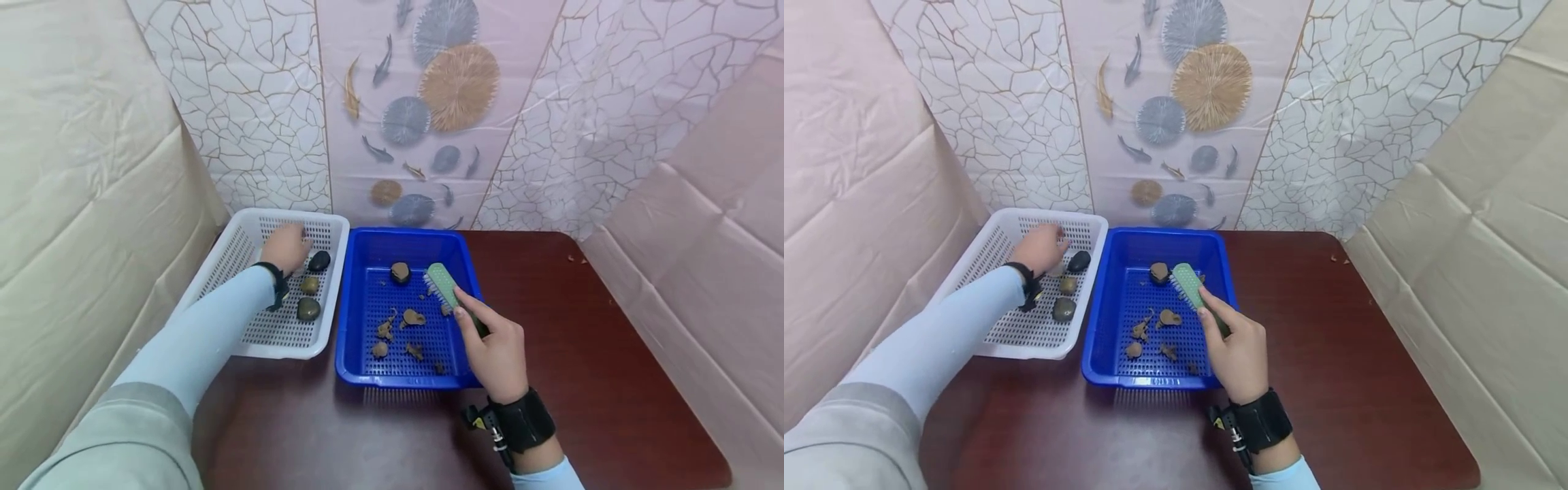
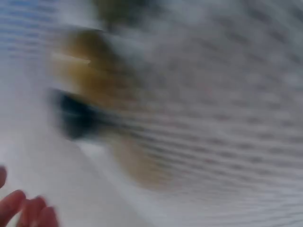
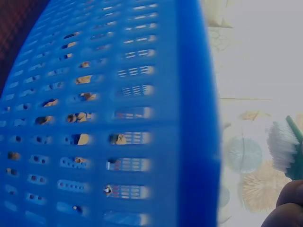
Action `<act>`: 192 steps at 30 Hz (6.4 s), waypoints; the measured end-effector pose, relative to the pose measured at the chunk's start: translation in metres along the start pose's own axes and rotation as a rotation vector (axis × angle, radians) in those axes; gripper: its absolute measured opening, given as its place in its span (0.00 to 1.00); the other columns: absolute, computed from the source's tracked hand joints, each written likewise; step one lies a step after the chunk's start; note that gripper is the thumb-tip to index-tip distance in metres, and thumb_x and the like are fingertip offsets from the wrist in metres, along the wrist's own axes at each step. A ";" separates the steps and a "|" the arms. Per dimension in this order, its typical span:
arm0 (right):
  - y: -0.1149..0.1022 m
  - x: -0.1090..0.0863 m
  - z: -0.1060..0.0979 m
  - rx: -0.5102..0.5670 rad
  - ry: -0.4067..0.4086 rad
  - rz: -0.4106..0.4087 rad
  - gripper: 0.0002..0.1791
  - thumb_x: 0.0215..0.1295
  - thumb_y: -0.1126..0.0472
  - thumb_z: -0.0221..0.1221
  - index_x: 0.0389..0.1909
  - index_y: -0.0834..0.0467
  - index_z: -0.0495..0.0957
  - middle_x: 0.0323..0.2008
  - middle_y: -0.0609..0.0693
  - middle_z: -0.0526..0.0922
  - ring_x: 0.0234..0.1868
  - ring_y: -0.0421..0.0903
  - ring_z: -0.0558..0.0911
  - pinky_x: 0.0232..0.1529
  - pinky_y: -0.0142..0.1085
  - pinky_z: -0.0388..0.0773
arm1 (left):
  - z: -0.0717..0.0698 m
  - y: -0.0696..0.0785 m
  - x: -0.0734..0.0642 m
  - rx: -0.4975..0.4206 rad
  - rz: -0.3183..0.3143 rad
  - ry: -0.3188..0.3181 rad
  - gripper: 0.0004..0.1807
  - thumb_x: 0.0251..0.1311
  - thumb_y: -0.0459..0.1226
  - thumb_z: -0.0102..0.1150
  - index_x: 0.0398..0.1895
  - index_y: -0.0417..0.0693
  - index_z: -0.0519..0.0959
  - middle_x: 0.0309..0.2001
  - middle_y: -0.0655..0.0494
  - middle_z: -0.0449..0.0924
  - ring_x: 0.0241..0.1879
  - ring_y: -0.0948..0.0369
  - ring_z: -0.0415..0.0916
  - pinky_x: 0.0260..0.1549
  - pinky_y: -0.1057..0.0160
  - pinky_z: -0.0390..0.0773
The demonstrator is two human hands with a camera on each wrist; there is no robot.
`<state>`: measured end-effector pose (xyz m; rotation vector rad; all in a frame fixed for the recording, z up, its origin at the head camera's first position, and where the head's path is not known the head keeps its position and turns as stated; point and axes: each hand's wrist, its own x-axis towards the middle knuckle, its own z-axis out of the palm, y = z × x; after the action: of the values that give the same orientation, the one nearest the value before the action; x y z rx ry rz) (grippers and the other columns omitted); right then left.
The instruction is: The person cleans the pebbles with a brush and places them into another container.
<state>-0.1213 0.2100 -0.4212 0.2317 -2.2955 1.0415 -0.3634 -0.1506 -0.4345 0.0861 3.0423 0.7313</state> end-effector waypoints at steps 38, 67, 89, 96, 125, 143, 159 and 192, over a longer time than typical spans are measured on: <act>-0.009 -0.006 -0.020 0.114 0.082 0.093 0.22 0.79 0.66 0.67 0.69 0.49 0.86 0.21 0.47 0.67 0.19 0.42 0.65 0.17 0.32 0.61 | 0.054 0.150 -0.044 -0.369 0.337 -0.270 0.27 0.66 0.37 0.79 0.64 0.51 0.78 0.57 0.50 0.81 0.49 0.53 0.82 0.48 0.52 0.85; -0.015 0.004 0.020 0.070 -0.201 -0.020 0.20 0.81 0.56 0.67 0.69 0.47 0.86 0.28 0.46 0.84 0.13 0.36 0.58 0.13 0.33 0.59 | 0.045 0.110 -0.178 -1.286 0.158 -0.283 0.36 0.64 0.22 0.71 0.77 0.36 0.75 0.63 0.36 0.85 0.57 0.50 0.88 0.50 0.61 0.91; -0.007 0.011 0.018 -0.049 -0.156 -0.021 0.19 0.80 0.56 0.67 0.68 0.50 0.87 0.14 0.40 0.59 0.12 0.34 0.54 0.13 0.34 0.55 | 0.047 0.104 -0.179 -1.374 0.161 -0.289 0.35 0.65 0.19 0.67 0.76 0.38 0.76 0.65 0.37 0.84 0.58 0.50 0.87 0.50 0.62 0.90; -0.017 0.007 0.013 0.031 -0.110 -0.090 0.20 0.79 0.58 0.68 0.69 0.50 0.86 0.26 0.47 0.84 0.12 0.34 0.55 0.12 0.33 0.58 | 0.048 0.101 -0.183 -1.323 0.203 -0.257 0.36 0.61 0.16 0.70 0.73 0.43 0.78 0.65 0.41 0.84 0.54 0.51 0.88 0.48 0.58 0.92; -0.010 0.000 0.024 -0.053 -0.173 -0.047 0.20 0.81 0.57 0.67 0.69 0.49 0.86 0.16 0.41 0.67 0.11 0.34 0.56 0.11 0.34 0.58 | 0.047 0.104 -0.189 -0.890 0.315 0.020 0.35 0.54 0.23 0.80 0.66 0.54 0.85 0.58 0.51 0.87 0.34 0.56 0.84 0.27 0.64 0.85; -0.007 0.000 0.027 -0.012 -0.150 -0.039 0.20 0.81 0.56 0.66 0.70 0.49 0.85 0.25 0.45 0.84 0.11 0.34 0.55 0.11 0.35 0.60 | 0.050 0.108 -0.182 -1.089 0.227 -0.092 0.34 0.57 0.21 0.78 0.68 0.45 0.82 0.56 0.46 0.88 0.35 0.53 0.90 0.33 0.62 0.91; -0.003 0.008 0.024 -0.142 -0.170 -0.070 0.19 0.80 0.56 0.68 0.68 0.51 0.87 0.16 0.44 0.74 0.13 0.33 0.54 0.13 0.33 0.57 | 0.051 0.107 -0.175 -1.156 0.176 -0.154 0.33 0.61 0.21 0.74 0.71 0.40 0.81 0.58 0.42 0.88 0.49 0.52 0.90 0.43 0.61 0.92; -0.006 0.011 0.018 -0.108 -0.202 -0.056 0.19 0.81 0.55 0.67 0.68 0.49 0.87 0.13 0.39 0.59 0.12 0.36 0.55 0.13 0.34 0.56 | 0.047 0.101 -0.178 -1.329 0.139 -0.250 0.32 0.63 0.18 0.66 0.72 0.37 0.79 0.56 0.37 0.88 0.45 0.50 0.91 0.43 0.59 0.93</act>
<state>-0.1354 0.1938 -0.4201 0.3697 -2.5020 0.8977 -0.1798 -0.0491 -0.4309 0.3146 1.7833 2.2700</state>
